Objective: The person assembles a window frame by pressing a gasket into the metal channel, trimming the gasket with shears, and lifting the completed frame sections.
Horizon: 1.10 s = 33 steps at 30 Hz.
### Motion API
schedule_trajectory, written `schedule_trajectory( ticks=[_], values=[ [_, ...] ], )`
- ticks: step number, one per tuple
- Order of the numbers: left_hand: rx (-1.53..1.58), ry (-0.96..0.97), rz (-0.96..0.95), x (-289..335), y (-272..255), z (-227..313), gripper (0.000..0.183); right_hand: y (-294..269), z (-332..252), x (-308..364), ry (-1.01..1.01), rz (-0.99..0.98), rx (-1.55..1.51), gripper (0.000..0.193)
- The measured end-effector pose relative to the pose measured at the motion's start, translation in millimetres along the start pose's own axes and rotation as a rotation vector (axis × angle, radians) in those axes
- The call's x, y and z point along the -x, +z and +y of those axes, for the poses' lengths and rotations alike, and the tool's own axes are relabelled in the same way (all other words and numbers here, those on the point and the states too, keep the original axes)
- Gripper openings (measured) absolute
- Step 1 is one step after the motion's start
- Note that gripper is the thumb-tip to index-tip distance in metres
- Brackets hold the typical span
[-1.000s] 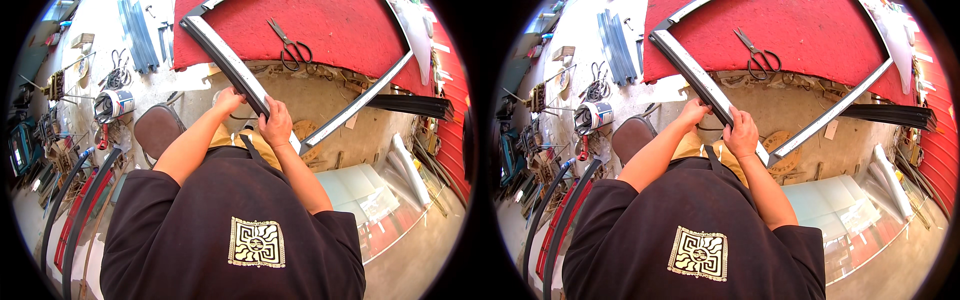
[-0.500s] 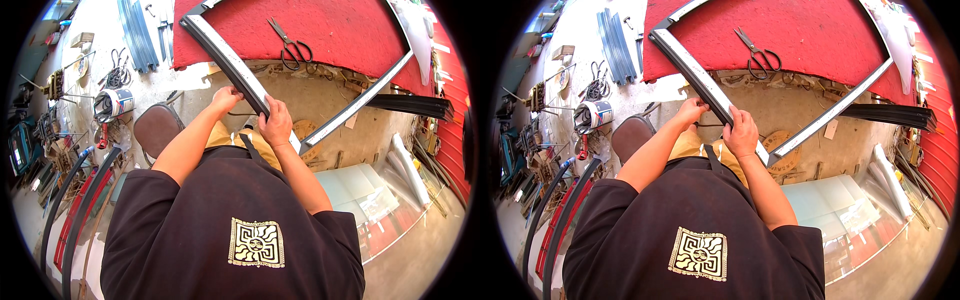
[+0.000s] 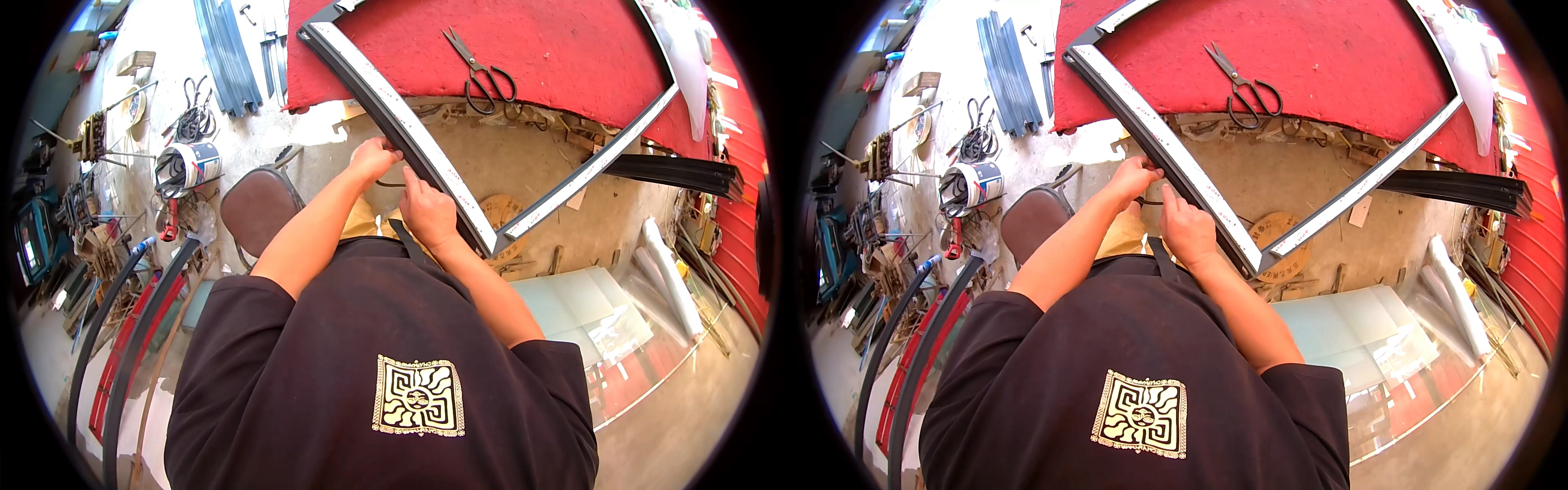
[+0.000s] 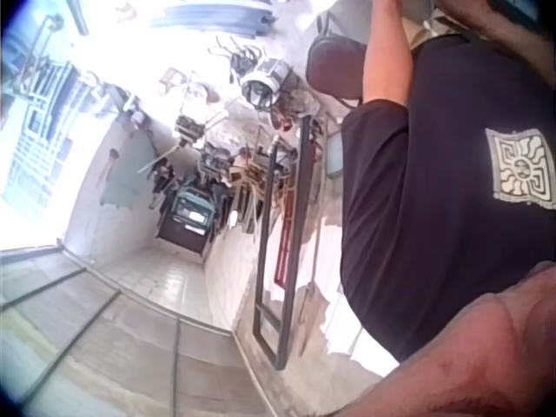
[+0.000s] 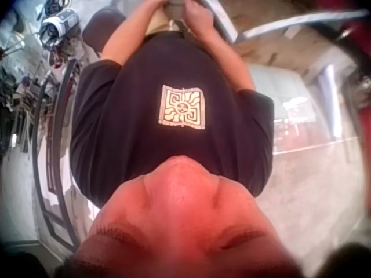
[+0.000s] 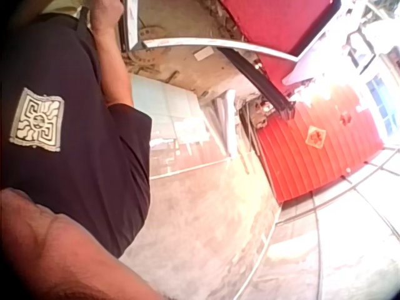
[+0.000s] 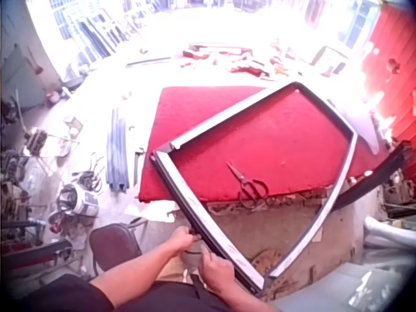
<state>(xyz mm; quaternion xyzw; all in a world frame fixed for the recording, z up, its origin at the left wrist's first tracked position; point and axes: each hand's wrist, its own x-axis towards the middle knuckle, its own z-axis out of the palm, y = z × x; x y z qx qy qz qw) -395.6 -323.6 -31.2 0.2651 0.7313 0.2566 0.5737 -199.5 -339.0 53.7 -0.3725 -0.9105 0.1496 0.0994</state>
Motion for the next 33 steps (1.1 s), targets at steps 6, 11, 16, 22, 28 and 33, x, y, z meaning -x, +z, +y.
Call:
schedule_trajectory(
  ticks=[6,11,16,22,28,33],
  values=[
    [0.009,-0.029,-0.084,6.2,-5.4,15.9,0.026,26.2,-9.2,-6.9,0.33,-0.008,0.094,0.04],
    [0.0,-0.026,-0.114,-3.0,-9.4,7.3,0.027,41.8,-12.2,-14.6,0.386,0.169,0.13,0.029],
    [-0.042,-0.083,-0.196,0.9,-17.4,24.3,0.026,47.9,-13.4,-16.7,0.44,0.338,0.137,0.013],
    [-0.188,-0.081,-0.272,-4.0,-24.3,33.0,0.027,54.5,-14.9,-22.5,0.492,0.492,0.203,0.008],
    [-0.106,-0.137,-0.316,-5.3,-25.7,39.3,0.027,58.5,-18.3,-18.9,0.596,0.467,0.158,0.007],
    [-0.076,-0.167,-0.317,-8.5,-24.3,34.7,0.025,59.4,-19.9,-17.5,0.588,0.488,0.157,0.011]
  ],
)
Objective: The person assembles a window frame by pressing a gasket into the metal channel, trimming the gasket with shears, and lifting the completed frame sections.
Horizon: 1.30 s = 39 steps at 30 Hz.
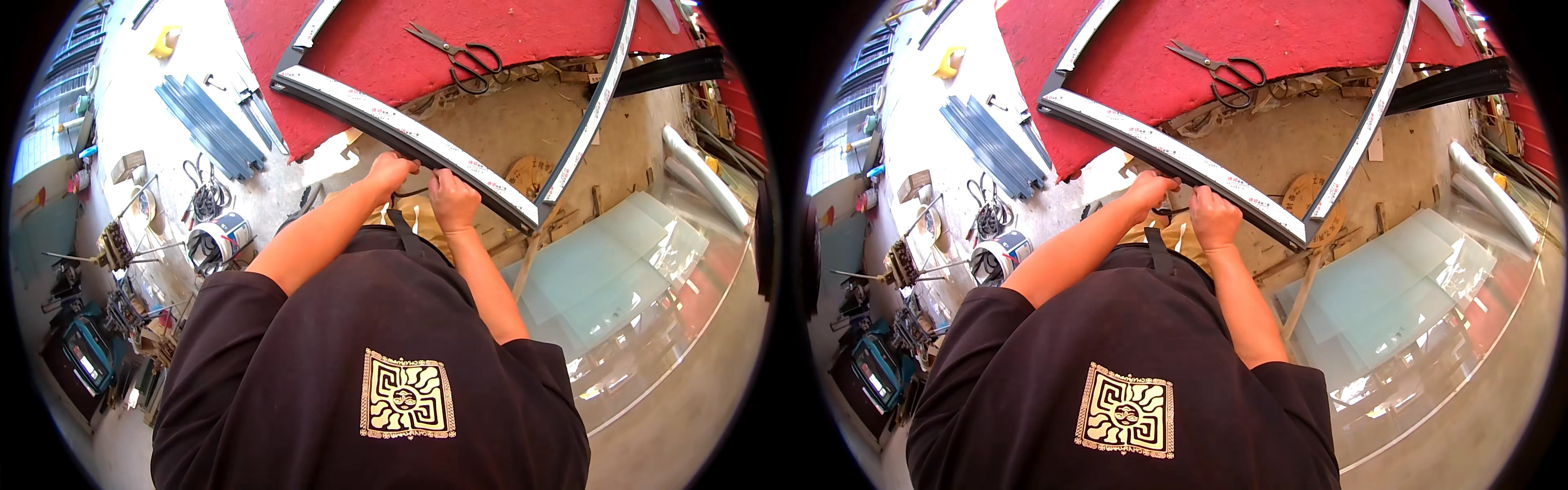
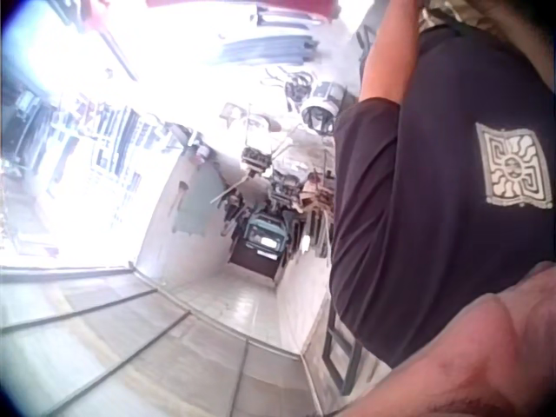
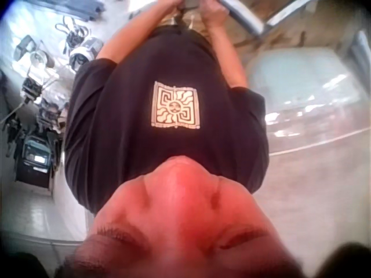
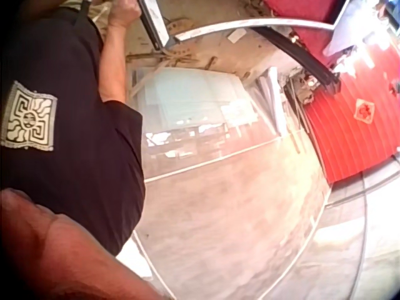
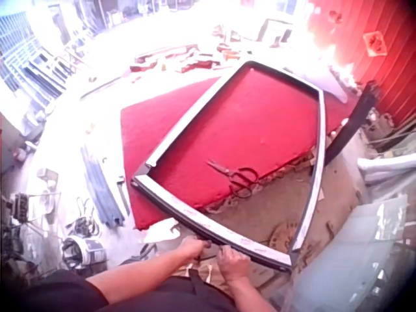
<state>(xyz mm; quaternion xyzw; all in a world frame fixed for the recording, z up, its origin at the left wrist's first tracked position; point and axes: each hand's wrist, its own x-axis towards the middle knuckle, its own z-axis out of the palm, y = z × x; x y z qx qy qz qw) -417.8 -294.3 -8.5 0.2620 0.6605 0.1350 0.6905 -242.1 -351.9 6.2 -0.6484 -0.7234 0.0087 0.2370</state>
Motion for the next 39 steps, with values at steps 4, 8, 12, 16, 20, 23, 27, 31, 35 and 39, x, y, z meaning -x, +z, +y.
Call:
schedule_trajectory(
  ticks=[4,8,12,16,20,23,27,31,35,39],
  values=[
    [-0.04,0.074,0.005,3.8,0.9,1.7,0.021,-2.4,-0.4,0.1,-0.008,-0.042,-0.006,0.013],
    [-0.037,0.083,0.048,10.9,4.0,5.1,0.028,-1.3,-0.3,2.9,0.039,-0.087,-0.021,0.007],
    [-0.072,0.146,0.142,9.5,11.7,0.4,0.031,-0.9,1.6,0.3,-0.011,-0.047,-0.026,0.014],
    [-0.054,0.134,0.158,9.7,15.8,1.1,0.031,-4.0,1.2,0.1,0.008,-0.129,-0.027,0.008],
    [-0.011,0.146,0.175,3.4,17.3,-7.3,0.028,-6.6,1.7,0.2,0.003,-0.162,-0.019,0.007],
    [0.08,0.077,0.05,8.0,5.7,-5.2,0.027,-5.5,5.5,-0.5,-0.015,-0.099,-0.029,0.008],
    [0.293,0.038,-0.095,17.5,3.8,-17.3,0.025,-10.2,7.1,-2.3,-0.037,-0.122,-0.028,0.006],
    [0.244,0.072,-0.076,16.3,15.4,-22.4,0.027,-14.3,9.5,-3.4,-0.044,-0.152,-0.08,0.008],
    [0.128,0.111,0.032,13.3,26.6,-20.5,0.031,-17.1,17.3,-5.8,-0.102,-0.13,-0.115,0.012],
    [0.064,0.16,0.194,16.6,34.3,-14.6,0.035,-31.0,17.9,-6.9,-0.093,-0.248,-0.151,0.012]
  ],
)
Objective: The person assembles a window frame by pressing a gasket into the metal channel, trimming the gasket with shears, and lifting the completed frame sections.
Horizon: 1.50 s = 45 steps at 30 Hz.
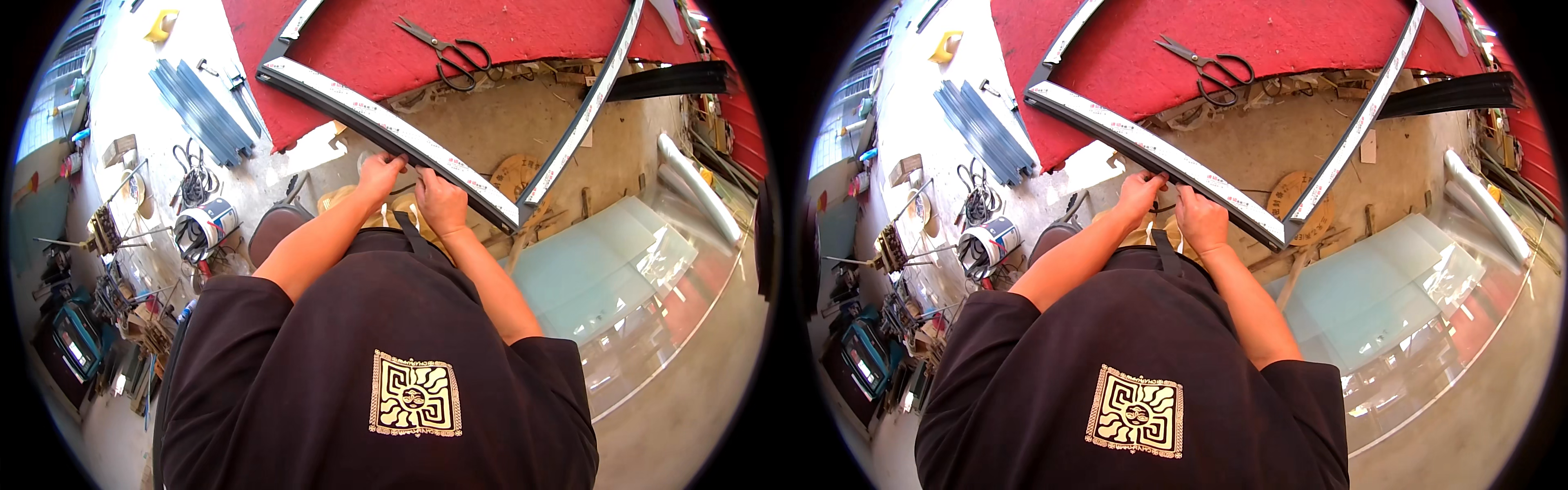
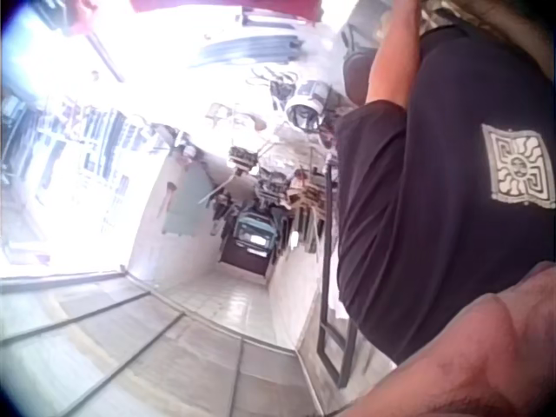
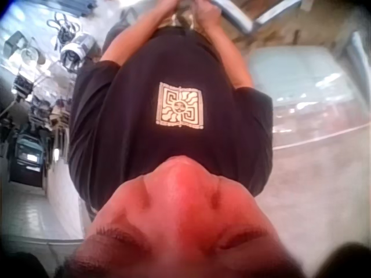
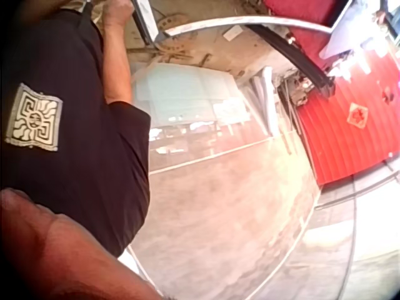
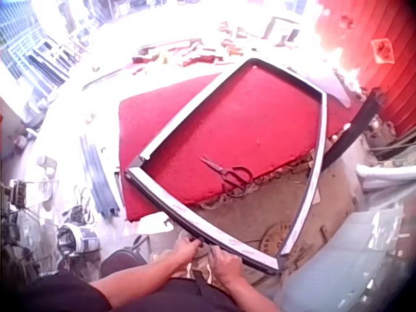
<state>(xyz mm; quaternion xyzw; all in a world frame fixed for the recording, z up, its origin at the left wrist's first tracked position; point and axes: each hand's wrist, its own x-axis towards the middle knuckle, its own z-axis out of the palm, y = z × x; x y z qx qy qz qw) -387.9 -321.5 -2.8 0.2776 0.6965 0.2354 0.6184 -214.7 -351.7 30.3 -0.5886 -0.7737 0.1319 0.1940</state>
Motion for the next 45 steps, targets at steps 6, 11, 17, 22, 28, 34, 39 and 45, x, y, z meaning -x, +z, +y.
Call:
schedule_trajectory(
  ticks=[6,11,17,22,28,34,39,45],
  values=[
    [0.083,0.016,-0.023,-2.5,-0.8,-11.2,0.029,-39.8,-5.7,-13.4,-0.092,-0.049,-0.167,0.009],
    [0.233,-0.026,0.05,-10.0,-13.5,-8.8,0.027,-65.6,5.8,-32.9,0.028,0.015,-0.234,0.008],
    [0.151,0.051,0.206,-21.5,-6.3,-15.9,0.027,-68.9,15.3,-36.2,0.032,-0.061,-0.22,0.008],
    [0.372,-0.103,0.115,-21.5,-23.9,-15.1,0.026,-67.7,17.2,-33.6,0.104,-0.16,-0.229,0.01],
    [0.098,0.027,0.32,-19.3,-21.4,3.2,0.027,-69.1,14.5,-39.0,0.128,-0.224,-0.199,0.012],
    [0.126,0.04,0.287,-26.9,-20.7,-10.6,0.027,-66.5,14.0,-36.8,0.16,-0.224,-0.174,0.013],
    [0.252,0.057,0.351,-28.7,-20.4,-8.2,0.026,-67.1,10.3,-38.6,0.189,-0.246,-0.171,0.014],
    [0.209,-0.004,0.299,-23.1,-31.8,2.6,0.029,-63.7,9.3,-38.7,0.213,-0.239,-0.151,0.013]
  ],
)
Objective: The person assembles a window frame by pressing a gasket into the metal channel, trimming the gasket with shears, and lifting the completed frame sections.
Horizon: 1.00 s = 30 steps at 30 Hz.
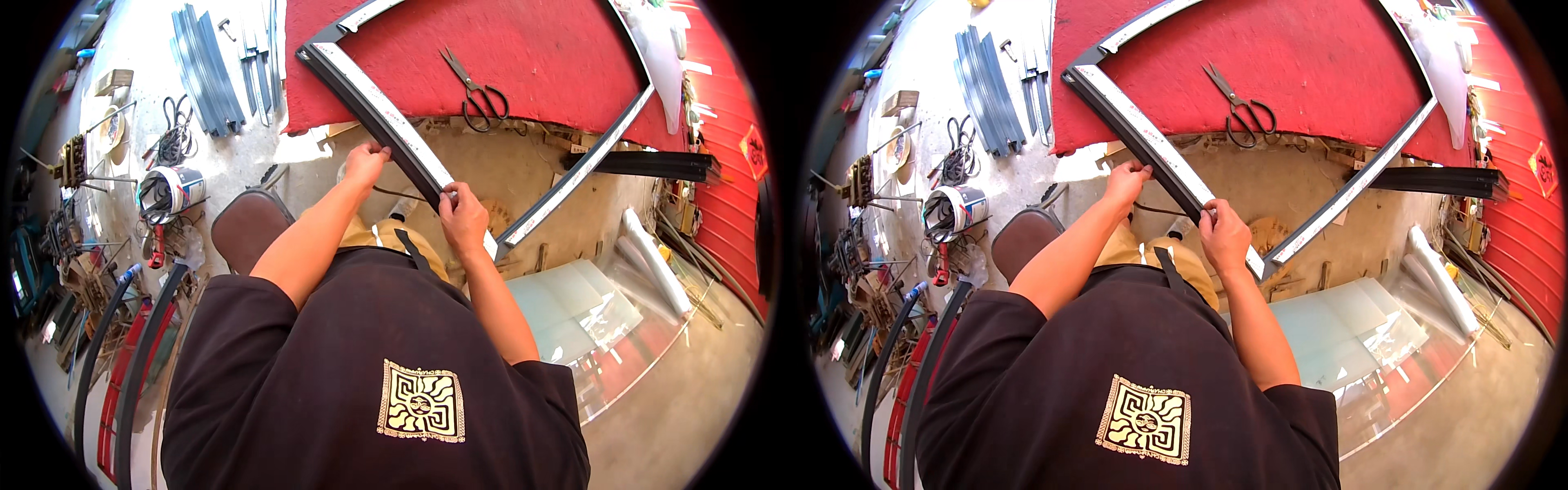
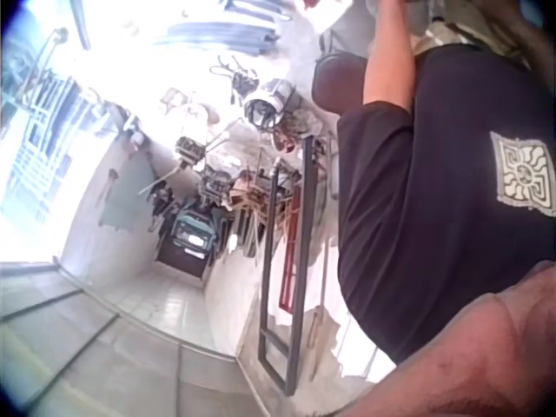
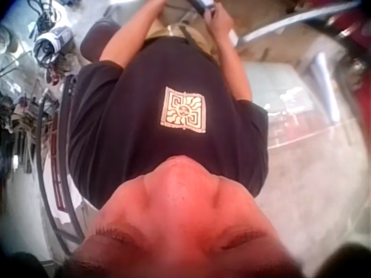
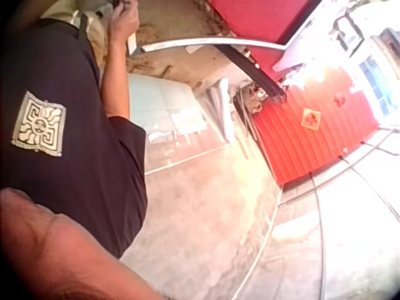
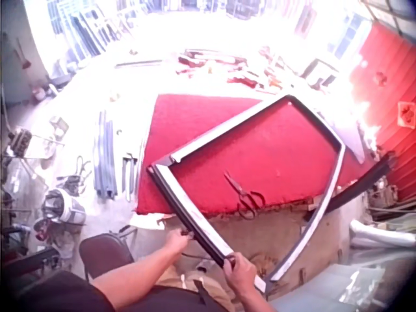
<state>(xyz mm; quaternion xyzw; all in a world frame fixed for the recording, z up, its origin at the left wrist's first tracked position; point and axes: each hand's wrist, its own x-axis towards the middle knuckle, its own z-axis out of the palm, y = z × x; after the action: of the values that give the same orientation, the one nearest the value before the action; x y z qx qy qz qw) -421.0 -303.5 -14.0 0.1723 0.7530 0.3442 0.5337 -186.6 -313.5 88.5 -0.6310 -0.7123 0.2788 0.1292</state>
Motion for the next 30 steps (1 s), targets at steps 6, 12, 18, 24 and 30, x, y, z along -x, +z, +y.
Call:
schedule_trajectory(
  ticks=[6,12,18,24,30],
  values=[
    [0.198,0.032,0.046,-14.2,-6.9,-6.0,0.029,2.1,1.1,1.4,-0.009,0.019,0.006,0.012],
    [0.034,0.047,0.114,-16.7,-1.7,0.7,0.031,3.8,1.5,1.6,-0.001,0.01,0.016,0.011],
    [0.009,0.087,0.126,-24.7,-6.8,-7.3,0.035,2.9,0.2,1.6,-0.011,0.006,0.011,0.01],
    [0.193,0.128,0.214,-34.4,-15.3,4.8,0.035,3.8,-0.4,1.2,-0.028,0.026,0.006,0.009],
    [0.106,0.151,0.268,-33.6,-16.0,11.2,0.033,3.2,-0.1,-0.3,-0.018,0.01,0.004,0.009]
  ],
)
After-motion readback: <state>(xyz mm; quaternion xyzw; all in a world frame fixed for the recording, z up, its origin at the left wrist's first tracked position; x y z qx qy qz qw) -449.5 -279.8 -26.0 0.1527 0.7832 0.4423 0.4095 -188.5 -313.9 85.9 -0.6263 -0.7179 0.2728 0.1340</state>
